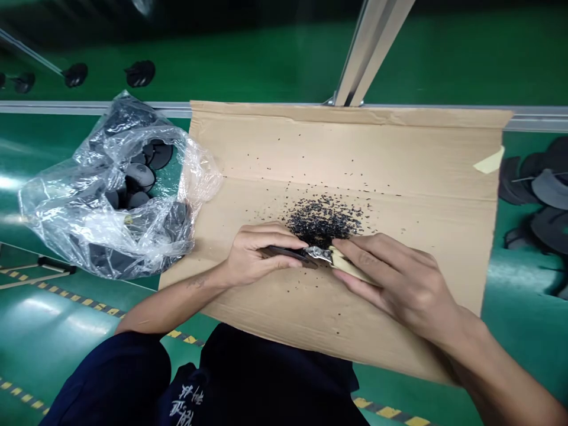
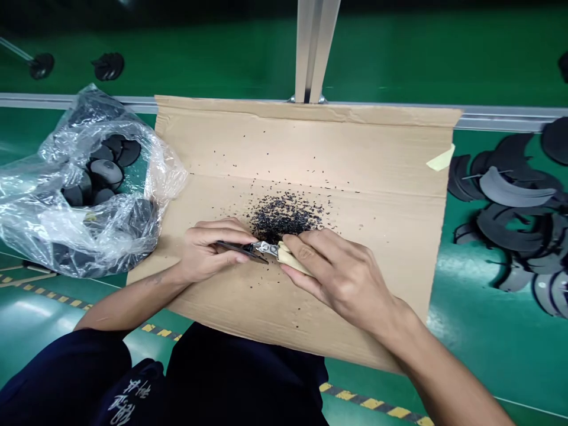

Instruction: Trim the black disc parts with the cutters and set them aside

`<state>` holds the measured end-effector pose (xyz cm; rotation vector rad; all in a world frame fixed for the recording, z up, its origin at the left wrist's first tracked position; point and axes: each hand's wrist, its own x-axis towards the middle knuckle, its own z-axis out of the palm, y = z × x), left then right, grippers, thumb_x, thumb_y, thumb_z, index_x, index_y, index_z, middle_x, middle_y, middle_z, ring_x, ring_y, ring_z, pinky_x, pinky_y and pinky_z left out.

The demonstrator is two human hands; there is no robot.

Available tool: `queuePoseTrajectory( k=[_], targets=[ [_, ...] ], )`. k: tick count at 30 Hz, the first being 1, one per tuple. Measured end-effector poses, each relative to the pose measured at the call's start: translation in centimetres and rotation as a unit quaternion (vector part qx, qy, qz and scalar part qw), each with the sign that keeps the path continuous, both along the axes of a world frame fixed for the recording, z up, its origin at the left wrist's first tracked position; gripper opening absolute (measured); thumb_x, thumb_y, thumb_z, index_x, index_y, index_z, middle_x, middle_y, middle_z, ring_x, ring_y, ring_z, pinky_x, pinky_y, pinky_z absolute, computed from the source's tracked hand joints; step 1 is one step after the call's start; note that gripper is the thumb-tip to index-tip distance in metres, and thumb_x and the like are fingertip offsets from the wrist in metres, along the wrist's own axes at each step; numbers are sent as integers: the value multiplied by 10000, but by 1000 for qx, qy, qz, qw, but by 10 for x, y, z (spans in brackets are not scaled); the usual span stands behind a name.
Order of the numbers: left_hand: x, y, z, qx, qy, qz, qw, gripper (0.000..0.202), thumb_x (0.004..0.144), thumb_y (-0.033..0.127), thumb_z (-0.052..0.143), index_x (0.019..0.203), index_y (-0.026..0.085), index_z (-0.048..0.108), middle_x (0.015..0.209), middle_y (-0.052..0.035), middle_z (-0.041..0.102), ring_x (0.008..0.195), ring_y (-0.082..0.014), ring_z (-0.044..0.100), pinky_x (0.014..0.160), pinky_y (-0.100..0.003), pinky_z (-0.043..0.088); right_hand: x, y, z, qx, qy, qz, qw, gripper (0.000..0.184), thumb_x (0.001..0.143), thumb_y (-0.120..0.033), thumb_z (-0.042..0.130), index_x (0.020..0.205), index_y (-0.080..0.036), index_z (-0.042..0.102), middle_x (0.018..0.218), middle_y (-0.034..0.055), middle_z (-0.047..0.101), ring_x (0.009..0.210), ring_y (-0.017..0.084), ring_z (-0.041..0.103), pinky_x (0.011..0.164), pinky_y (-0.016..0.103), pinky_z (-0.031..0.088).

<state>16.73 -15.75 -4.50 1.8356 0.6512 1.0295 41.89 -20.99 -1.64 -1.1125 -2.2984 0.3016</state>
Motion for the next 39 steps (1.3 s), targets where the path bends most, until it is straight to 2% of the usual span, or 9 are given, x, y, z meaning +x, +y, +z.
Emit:
queuePoseTrajectory(
  k=[6,12,20,23,26,29,32,36,39],
  targets=[
    [3,0,1,-20,4,1,1000,217,851,305,790,1020,169,776,892,-76,770,819,-137,710,741,-248,585,2,1,-1,-9,6,-37,999,294,933,-246,666,1208,-149,626,1016,119,721,897,213,708,750,320,608],
    [3,1,0,99,50,41,993,245,849,272,794,1087,225,759,945,-52,782,883,-156,696,827,-328,561,5,-5,18,55,-102,-62,991,293,927,-299,674,1189,-175,631,964,107,723,801,231,680,688,363,577],
    [2,-3,5,70,-3,72,995,215,848,273,794,1032,178,737,945,-62,780,902,-147,734,822,-285,616,-16,-7,1,-135,161,-110,972,269,901,-256,689,1151,-208,604,1005,69,705,799,182,675,621,295,554],
    [2,-3,2,118,7,51,992,203,861,241,777,1031,152,711,937,-73,769,909,-152,735,833,-277,621,-32,-3,3,-63,165,-76,981,225,919,-153,632,1140,-181,603,942,61,718,786,165,673,642,281,550],
    [-1,-1,-2,203,59,31,977,203,927,184,664,1125,144,686,998,-100,755,928,-163,722,818,-286,618,-41,-5,17,65,39,-26,997,197,937,-98,585,1117,-158,634,947,88,743,803,172,666,667,299,533],
    [-3,0,-6,245,114,26,963,313,934,84,545,1214,163,661,1020,-96,743,925,-169,706,805,-313,613,-39,-11,32,88,-52,39,994,238,981,-109,493,1148,-164,654,930,82,750,762,169,641,634,309,498],
    [-4,-1,-6,203,107,15,973,399,880,24,517,1225,169,656,1042,-89,733,961,-164,702,823,-314,616,-23,-13,38,21,-8,71,997,317,988,-165,515,1298,-184,580,964,82,736,809,186,659,665,330,532],
    [-4,-3,-1,101,63,9,993,442,839,4,538,1227,182,650,1088,-77,738,1024,-166,704,899,-332,615,5,-3,33,-10,-22,-34,999,464,922,-175,632,1371,-226,523,1044,115,704,905,259,685,718,395,577],
    [-4,-5,0,68,47,2,997,463,845,-8,543,1248,191,650,1103,-81,746,1028,-169,707,908,-338,613,14,4,24,-10,-59,-43,997,439,933,-211,629,1359,-235,527,1051,117,703,885,271,690,718,422,587]
  ],
)
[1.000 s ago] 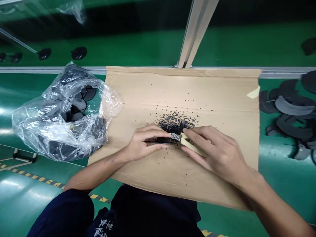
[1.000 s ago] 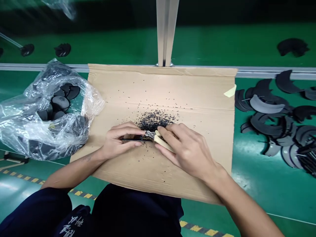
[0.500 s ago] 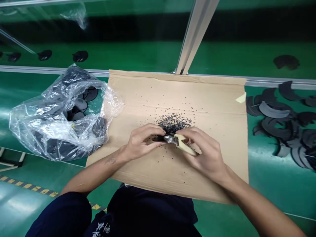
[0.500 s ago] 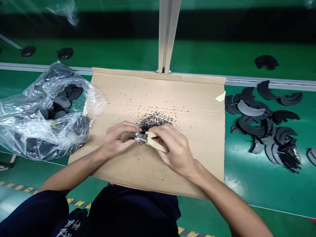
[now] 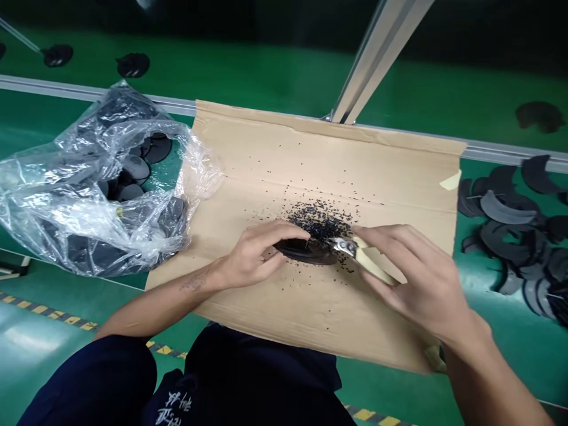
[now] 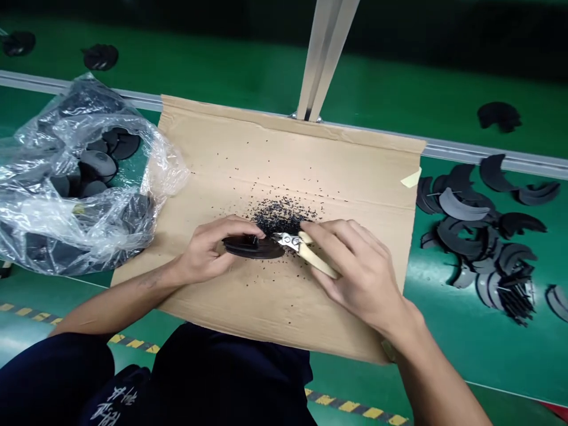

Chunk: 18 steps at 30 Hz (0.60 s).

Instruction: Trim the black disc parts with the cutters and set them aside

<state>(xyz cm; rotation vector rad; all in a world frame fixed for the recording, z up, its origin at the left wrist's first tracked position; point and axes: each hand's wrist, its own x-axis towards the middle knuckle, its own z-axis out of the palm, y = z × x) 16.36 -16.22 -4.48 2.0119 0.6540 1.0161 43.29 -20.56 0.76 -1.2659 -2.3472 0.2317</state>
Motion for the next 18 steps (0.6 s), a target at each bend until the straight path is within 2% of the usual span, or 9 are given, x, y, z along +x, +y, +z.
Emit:
queuePoseTrajectory(
  k=[4,10,14,18],
  targets=[
    [0,0,-4,16,-13,-3,1000,492,859,-24,536,1280,201,657,1121,-81,750,1062,-163,701,918,-320,610,-3,5,-8,4,-13,33,999,419,937,-227,636,1343,-234,532,1058,111,716,897,258,690,711,399,584],
    [0,2,-3,19,-3,-15,1000,455,893,-1,553,1286,199,668,1134,-90,750,1065,-163,710,911,-312,619,-2,6,-13,39,-36,45,998,392,922,-210,666,1297,-156,565,1023,118,717,847,229,667,678,360,557],
    [0,2,-1,10,-2,-28,1000,431,918,28,556,1300,198,662,1148,-98,749,1079,-167,710,923,-314,622,-1,7,-17,37,-36,49,997,403,948,-254,631,1342,-193,572,1024,98,730,875,227,682,704,355,563],
    [-1,1,-1,0,2,-33,999,443,915,25,568,1311,205,658,1149,-97,748,1085,-168,709,932,-315,621,-4,6,-18,52,-57,28,997,361,956,-248,618,1317,-261,623,972,58,759,782,211,680,653,347,537]
  ],
)
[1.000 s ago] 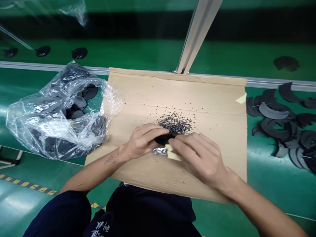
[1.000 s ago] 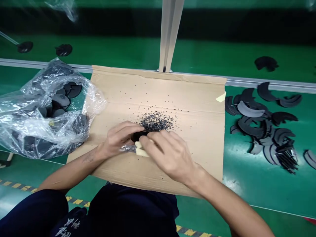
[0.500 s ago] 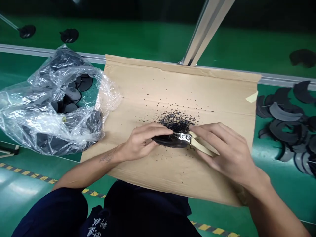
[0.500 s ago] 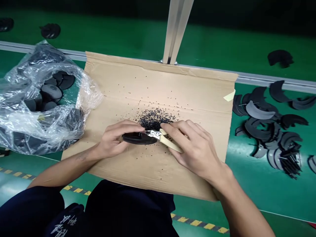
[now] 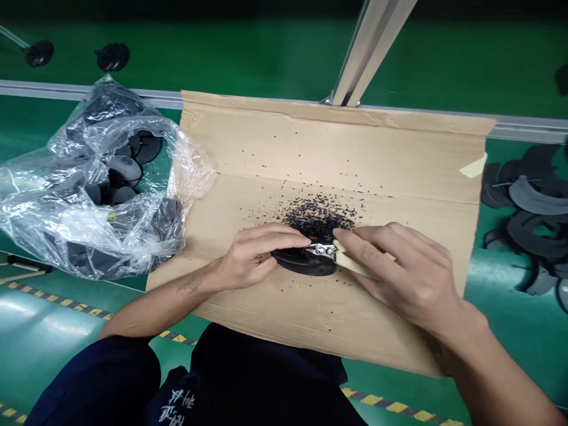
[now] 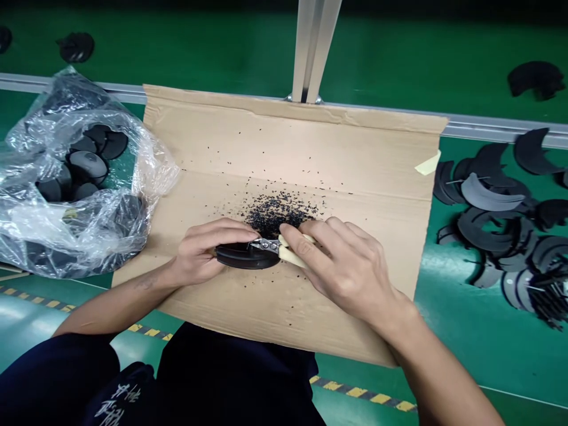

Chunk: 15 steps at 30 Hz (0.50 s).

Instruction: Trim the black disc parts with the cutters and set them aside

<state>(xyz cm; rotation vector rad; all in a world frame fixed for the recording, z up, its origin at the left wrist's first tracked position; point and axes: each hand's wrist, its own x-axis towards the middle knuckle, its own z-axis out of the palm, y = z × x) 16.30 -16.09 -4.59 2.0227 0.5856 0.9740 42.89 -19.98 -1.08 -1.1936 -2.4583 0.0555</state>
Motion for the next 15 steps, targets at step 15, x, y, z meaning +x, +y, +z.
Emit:
queuePoseTrajectory(
  k=[15],
  targets=[
    [4,-1,-2,-18,-30,-6,999,360,921,48,588,1246,170,684,1079,-99,767,1024,-162,726,885,-287,616,-1,-5,-3,-51,122,1,991,312,931,-182,661,1237,-240,642,916,50,742,786,189,706,624,303,541]
  ],
)
